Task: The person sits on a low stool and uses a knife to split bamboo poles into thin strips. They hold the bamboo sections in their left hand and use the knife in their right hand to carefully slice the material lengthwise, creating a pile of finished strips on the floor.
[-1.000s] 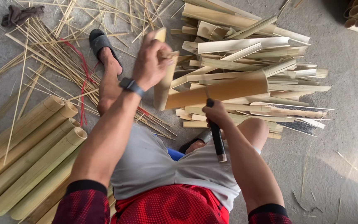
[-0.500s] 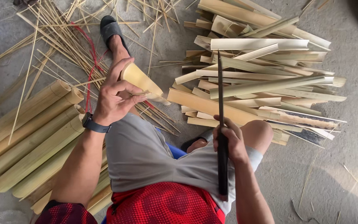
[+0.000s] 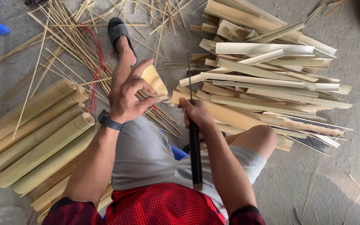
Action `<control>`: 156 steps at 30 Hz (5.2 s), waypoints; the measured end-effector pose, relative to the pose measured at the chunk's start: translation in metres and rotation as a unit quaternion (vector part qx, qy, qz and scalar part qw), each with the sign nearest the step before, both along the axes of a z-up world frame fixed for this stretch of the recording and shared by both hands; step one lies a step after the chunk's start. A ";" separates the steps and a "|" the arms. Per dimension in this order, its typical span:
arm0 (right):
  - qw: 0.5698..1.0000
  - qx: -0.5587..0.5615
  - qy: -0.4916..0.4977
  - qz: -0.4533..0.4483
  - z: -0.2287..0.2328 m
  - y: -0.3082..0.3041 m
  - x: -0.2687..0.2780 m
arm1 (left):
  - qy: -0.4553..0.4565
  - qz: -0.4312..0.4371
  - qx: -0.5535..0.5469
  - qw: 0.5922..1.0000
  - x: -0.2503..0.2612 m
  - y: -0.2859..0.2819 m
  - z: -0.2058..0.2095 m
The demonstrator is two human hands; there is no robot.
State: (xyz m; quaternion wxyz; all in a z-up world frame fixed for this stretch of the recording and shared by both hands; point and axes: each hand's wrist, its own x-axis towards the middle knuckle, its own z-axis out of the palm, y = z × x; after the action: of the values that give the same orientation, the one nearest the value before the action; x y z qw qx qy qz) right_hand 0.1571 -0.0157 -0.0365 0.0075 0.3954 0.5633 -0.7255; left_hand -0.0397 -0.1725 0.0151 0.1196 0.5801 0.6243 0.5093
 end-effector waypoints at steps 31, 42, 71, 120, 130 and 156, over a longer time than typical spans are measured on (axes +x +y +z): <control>0.990 -0.079 -0.098 -0.070 -0.066 0.004 -0.007 | 0.013 -0.063 -0.004 0.998 0.049 -0.004 0.008; 0.940 0.274 -0.080 -0.189 -0.044 0.108 0.018 | 0.003 -0.039 0.023 0.999 0.053 -0.008 -0.001; 0.907 -0.117 0.403 -0.030 0.073 0.006 0.086 | -0.054 0.204 0.048 0.976 0.010 -0.010 -0.031; 0.981 0.075 0.177 0.032 0.081 -0.071 0.018 | -0.022 0.096 -0.011 0.995 0.045 -0.019 0.023; 0.986 0.117 0.110 0.043 0.004 -0.064 0.002 | -0.027 0.107 -0.049 0.993 0.035 -0.016 0.014; 0.975 0.159 0.155 0.025 0.079 -0.068 0.004 | -0.038 0.093 -0.007 0.995 0.053 -0.010 0.011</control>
State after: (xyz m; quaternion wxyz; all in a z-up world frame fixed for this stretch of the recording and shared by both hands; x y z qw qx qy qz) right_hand 0.1611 -0.0837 0.0422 -0.1252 0.2600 0.6753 -0.6787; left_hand 0.0135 -0.1825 0.0259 0.0993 0.4985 0.6744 0.5355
